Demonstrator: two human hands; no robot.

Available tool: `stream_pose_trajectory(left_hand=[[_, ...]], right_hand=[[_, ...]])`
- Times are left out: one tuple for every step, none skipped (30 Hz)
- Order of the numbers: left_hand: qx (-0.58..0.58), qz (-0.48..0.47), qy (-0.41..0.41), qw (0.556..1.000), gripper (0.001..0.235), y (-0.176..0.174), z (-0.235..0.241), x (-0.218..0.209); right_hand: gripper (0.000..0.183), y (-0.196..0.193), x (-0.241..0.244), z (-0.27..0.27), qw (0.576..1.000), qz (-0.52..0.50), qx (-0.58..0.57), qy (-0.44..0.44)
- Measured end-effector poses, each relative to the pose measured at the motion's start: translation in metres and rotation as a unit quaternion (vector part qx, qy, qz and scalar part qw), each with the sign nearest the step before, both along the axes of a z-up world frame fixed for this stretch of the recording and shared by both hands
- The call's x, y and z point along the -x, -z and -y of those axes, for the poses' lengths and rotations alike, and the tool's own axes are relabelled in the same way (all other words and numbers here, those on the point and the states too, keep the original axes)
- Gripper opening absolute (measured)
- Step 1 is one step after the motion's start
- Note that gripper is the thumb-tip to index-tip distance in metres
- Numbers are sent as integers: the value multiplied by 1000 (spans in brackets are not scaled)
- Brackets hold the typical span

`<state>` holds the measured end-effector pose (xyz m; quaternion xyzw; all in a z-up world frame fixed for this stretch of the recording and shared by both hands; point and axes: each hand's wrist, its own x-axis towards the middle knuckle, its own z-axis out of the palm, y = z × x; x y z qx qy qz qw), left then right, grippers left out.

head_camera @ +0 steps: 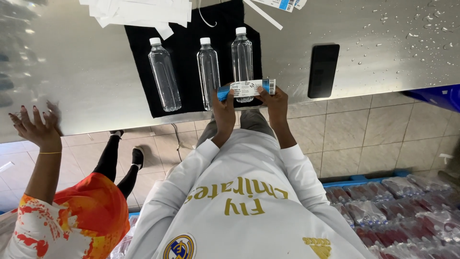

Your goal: The person applies printed labels to clear plastic water bottles on a stainless steel table. They peel labels from backing sheets, wrap them around bottles, and place labeled bottles aside. A second person assists by moving bottles and handling additional labels.

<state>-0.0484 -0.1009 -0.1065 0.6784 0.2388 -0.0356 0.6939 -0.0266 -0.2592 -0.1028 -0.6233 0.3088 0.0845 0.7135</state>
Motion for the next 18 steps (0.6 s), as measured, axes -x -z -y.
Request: stream_pose_trajectory(left_hand=[[0, 0, 0, 1000, 32, -16, 2, -6], [4, -51, 9, 999, 60, -32, 4, -12], [9, -101, 18, 995, 90, -47, 6, -19], [8, -100, 18, 995, 90, -30, 7, -13], [-6, -66, 14, 998, 60, -12, 9, -7], [-20, -31, 9, 999, 33, 6, 9, -2], [-22, -30, 8, 999, 33, -8, 12, -8], [-30, -29, -2, 999, 26, -21, 15, -13], [-38, -28, -11, 999, 21, -35, 18, -19], [-40, -25, -11, 999, 21, -14, 16, -15], [-50, -35, -9, 998, 17, 6, 15, -11], [-57, -46, -6, 997, 14, 26, 16, -6], [-57, -44, -5, 997, 14, 20, 15, -5], [-37, -29, -16, 999, 10, 15, 14, -9], [-16, -14, -26, 999, 7, 9, 13, -13], [-15, -11, -26, 999, 7, 6, 15, -11], [-19, -32, -40, 999, 13, 3, 17, -9], [-24, -51, -56, 997, 19, 0, 17, -9]], right_hand=[[26, 1, 0, -1, 1000, 0, 0, 0], [25, 2, 0, -1, 1000, -5, 8, -1], [23, 3, 0, -2, 1000, -9, 16, -2], [23, 0, -1, -4, 1000, -8, 15, -2], [22, -2, -2, -6, 999, -19, 27, -6], [21, -4, -3, -8, 999, -30, 38, -10], [21, 6, 0, -9, 999, -29, 36, -11], [24, 16, 3, -10, 997, -35, 70, -22], [28, 26, 7, -10, 993, -41, 105, -33], [28, 31, 5, -13, 993, -39, 103, -32], [30, 35, 4, -15, 993, -36, 110, -33], [33, 38, 5, -16, 992, -34, 119, -33], [33, 30, 5, -17, 992, -32, 119, -32], [31, 22, 0, -19, 990, -19, 135, -41], [32, 14, -4, -21, 987, -6, 152, -51], [32, 16, -3, -21, 987, -3, 153, -50], [31, 18, -1, -21, 984, 3, 167, -55], [32, 20, -3, -22, 982, 11, 179, -61]])
